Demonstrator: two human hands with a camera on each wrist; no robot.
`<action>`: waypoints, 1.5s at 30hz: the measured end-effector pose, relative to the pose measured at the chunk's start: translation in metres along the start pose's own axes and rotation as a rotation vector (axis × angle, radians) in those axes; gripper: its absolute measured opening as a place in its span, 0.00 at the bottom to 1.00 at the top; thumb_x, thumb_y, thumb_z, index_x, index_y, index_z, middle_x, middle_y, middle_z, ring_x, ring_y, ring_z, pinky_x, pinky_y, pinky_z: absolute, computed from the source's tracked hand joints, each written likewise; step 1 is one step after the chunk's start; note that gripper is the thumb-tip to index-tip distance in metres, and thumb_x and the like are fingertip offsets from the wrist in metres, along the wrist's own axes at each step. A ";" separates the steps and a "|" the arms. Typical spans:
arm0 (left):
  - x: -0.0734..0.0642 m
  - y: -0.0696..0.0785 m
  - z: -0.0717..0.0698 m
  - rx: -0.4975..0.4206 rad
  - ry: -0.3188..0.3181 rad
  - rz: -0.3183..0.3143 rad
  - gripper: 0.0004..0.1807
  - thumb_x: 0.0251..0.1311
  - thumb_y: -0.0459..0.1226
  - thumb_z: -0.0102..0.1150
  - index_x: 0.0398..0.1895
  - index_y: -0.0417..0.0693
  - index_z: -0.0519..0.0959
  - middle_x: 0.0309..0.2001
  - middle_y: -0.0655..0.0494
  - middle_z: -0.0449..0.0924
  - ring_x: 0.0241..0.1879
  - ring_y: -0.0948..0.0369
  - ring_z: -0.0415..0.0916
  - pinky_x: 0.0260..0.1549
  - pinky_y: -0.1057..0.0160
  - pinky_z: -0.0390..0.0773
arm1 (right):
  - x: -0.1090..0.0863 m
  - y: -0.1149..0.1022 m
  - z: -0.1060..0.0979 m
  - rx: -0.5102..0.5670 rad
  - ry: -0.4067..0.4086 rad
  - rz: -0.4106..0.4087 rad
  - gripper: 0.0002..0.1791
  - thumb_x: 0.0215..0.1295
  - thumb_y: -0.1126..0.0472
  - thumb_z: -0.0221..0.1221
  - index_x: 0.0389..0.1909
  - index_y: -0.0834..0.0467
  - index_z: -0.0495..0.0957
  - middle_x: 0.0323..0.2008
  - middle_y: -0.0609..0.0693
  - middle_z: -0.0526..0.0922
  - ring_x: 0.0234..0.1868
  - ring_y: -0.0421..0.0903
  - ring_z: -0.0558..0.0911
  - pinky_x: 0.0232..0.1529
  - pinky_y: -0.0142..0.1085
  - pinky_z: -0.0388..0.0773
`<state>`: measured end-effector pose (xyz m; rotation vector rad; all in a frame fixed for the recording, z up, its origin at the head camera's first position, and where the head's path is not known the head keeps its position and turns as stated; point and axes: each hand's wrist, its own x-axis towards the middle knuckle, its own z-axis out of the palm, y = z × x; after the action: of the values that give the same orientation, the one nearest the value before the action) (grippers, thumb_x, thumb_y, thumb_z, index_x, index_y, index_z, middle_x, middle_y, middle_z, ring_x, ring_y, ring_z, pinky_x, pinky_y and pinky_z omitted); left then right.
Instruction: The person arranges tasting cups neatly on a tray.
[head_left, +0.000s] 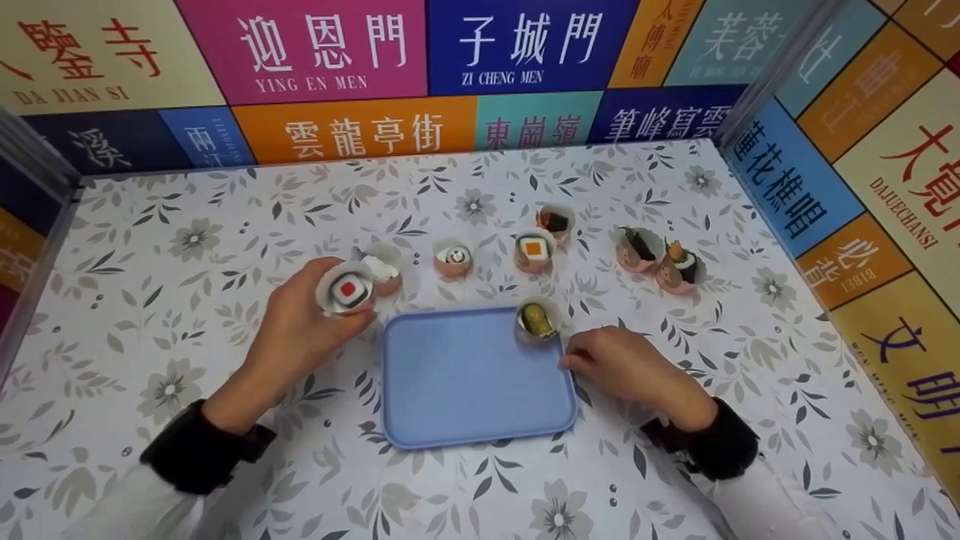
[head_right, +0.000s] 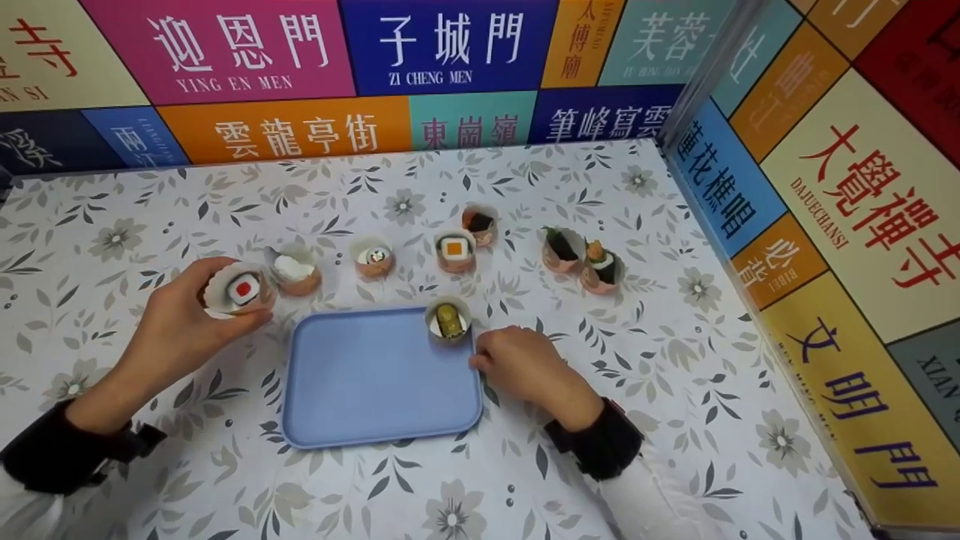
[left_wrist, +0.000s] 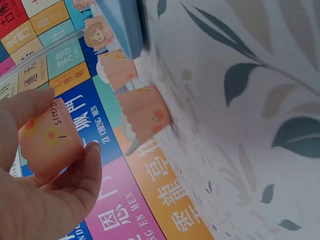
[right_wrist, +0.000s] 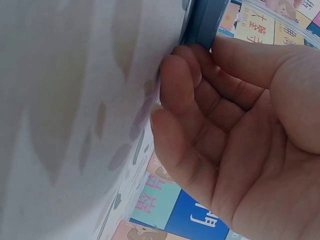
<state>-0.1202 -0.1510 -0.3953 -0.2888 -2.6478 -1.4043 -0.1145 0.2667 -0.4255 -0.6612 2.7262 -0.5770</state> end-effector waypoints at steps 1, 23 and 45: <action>0.001 0.003 0.003 -0.006 -0.011 0.003 0.34 0.52 0.31 0.79 0.63 0.39 0.76 0.54 0.46 0.83 0.52 0.51 0.80 0.51 0.50 0.76 | 0.000 0.000 0.000 0.001 0.002 0.001 0.12 0.72 0.55 0.65 0.27 0.51 0.81 0.23 0.41 0.77 0.25 0.40 0.74 0.32 0.40 0.73; 0.019 0.046 0.077 -0.069 -0.276 0.122 0.41 0.53 0.32 0.78 0.72 0.43 0.73 0.66 0.51 0.78 0.64 0.54 0.75 0.64 0.54 0.72 | 0.001 0.001 0.003 0.014 0.007 -0.008 0.10 0.72 0.56 0.66 0.28 0.51 0.83 0.25 0.40 0.80 0.25 0.39 0.75 0.32 0.40 0.74; 0.041 0.049 0.128 0.030 -0.428 0.156 0.29 0.50 0.28 0.76 0.57 0.37 0.78 0.47 0.47 0.83 0.48 0.51 0.80 0.51 0.52 0.79 | 0.000 0.002 0.002 -0.009 0.021 -0.003 0.10 0.72 0.55 0.66 0.28 0.50 0.83 0.25 0.40 0.80 0.26 0.40 0.76 0.31 0.41 0.74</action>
<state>-0.1526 -0.0136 -0.4189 -0.8604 -2.8861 -1.3800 -0.1146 0.2682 -0.4281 -0.6655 2.7494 -0.5755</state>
